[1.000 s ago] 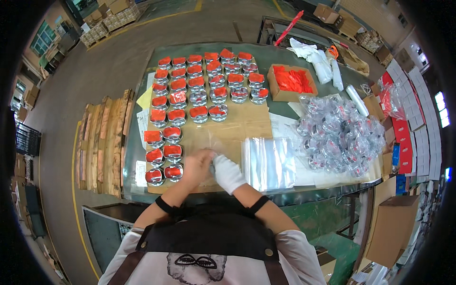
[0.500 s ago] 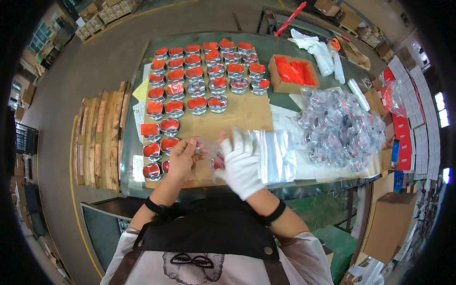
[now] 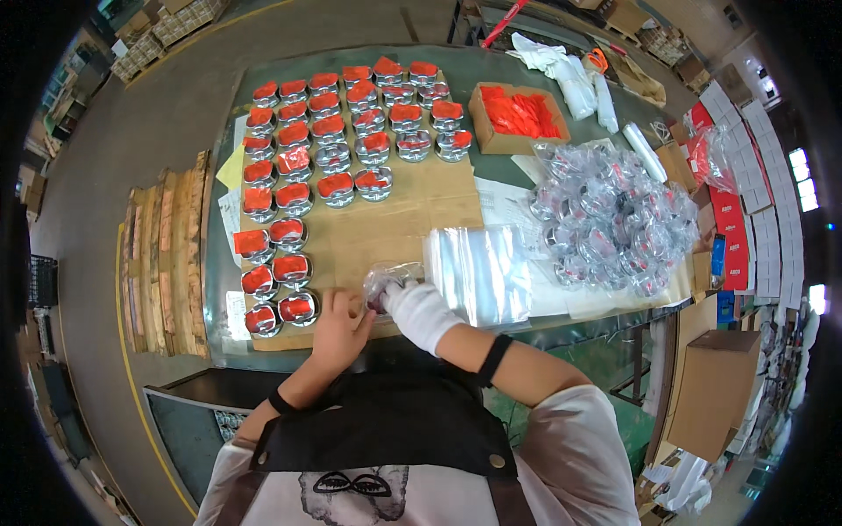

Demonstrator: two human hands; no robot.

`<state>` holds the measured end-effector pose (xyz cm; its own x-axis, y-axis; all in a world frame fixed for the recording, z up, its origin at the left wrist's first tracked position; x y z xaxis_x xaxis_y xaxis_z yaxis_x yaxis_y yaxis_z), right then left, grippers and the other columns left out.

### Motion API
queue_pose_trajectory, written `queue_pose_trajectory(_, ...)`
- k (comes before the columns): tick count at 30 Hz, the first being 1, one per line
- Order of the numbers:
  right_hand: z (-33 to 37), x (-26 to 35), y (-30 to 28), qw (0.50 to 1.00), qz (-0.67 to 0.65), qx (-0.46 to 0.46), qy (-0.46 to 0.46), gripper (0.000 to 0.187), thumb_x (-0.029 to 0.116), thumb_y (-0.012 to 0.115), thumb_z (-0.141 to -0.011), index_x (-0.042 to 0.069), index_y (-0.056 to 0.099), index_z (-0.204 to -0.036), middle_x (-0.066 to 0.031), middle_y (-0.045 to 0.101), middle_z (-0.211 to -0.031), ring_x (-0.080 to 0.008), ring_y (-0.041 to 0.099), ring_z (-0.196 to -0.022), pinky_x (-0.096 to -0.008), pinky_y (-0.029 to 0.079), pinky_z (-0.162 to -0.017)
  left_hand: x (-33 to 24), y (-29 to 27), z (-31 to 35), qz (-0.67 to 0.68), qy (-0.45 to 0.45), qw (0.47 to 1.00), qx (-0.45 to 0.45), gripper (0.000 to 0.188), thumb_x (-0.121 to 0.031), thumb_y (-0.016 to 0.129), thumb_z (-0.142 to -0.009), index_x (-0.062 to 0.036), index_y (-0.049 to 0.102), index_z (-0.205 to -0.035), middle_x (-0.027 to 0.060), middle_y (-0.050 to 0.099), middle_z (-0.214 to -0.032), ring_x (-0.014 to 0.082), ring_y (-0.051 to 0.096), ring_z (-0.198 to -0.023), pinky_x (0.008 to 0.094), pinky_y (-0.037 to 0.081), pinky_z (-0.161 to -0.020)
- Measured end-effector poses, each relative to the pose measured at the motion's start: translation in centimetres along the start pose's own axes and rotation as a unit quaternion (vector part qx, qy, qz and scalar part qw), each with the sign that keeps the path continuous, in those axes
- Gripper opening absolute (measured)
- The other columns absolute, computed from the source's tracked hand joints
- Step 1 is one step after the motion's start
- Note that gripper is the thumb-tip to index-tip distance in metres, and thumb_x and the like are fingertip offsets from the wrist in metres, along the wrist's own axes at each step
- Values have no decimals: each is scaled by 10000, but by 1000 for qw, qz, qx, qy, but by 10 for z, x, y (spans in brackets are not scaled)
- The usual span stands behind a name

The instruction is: The person places red protective covers onto a grid of silver metal parts arranged on a table. After covering the parts, the person picks them up one by one and places them into clear plastic bags. The person then seals the bags and stacks them on the table.

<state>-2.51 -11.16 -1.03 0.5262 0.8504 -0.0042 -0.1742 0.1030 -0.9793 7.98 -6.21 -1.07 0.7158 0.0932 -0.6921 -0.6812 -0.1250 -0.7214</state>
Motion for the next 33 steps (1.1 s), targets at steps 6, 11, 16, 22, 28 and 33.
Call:
queue_pose_trajectory(6,-4,-21,1,987,-103,-78,-94,147,134,530,-845,38,577,-946,-96,627,-768,-249,661,-643,-371,527,-522,0,29,14,-185,-35,972,143,399,-289,628,-885,-181,532,-1257,172,526,-1082,359,606,-906,442,534,-703)
queue_pose_trajectory(11,5,-28,8,979,-198,36,-19,219,135,502,-894,66,571,-1090,-132,664,-922,-314,675,-793,-429,552,-661,1,46,11,-189,-51,971,137,399,-256,630,-873,-143,544,-1246,179,551,-1060,373,600,-931,459,530,-757)
queue_pose_trajectory(16,-13,-35,-1,955,-251,-143,-63,145,148,561,-819,26,631,-857,-158,662,-807,-299,690,-753,-397,543,-651,-14,37,0,-57,-3,998,10,298,-132,625,-848,-38,606,-1130,206,570,-983,379,597,-898,448,515,-770)
queue_pose_trajectory(22,115,-182,-63,945,-183,-244,116,257,171,604,-805,50,611,-1032,-133,650,-883,-277,667,-744,-396,541,-648,-161,59,-68,167,66,980,-87,272,-63,654,-841,-26,607,-1106,181,559,-936,323,588,-777,372,500,-682)
queue_pose_trajectory(28,254,-350,-26,825,-60,-236,509,266,245,608,-866,75,590,-1070,-140,610,-882,-336,642,-771,-390,537,-647,-168,215,-115,-116,13,976,184,296,-293,662,-861,-53,622,-1029,175,618,-1008,320,651,-846,428,528,-728)
queue_pose_trajectory(33,238,-328,-33,812,-140,-313,473,317,222,624,-861,26,578,-1106,-203,613,-960,-369,625,-891,-438,521,-748,-135,238,-115,-90,-37,984,147,220,-245,686,-824,-39,664,-896,177,645,-938,319,654,-813,421,525,-711)
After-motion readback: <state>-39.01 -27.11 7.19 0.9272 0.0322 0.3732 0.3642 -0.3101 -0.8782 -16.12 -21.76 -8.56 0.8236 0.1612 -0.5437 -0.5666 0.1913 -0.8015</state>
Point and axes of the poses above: each hand's wrist, its own z-axis away from the middle knuckle, its own y-axis out of the palm, x = y × z, the point moved 8 cm from there along -z, towards the middle knuckle
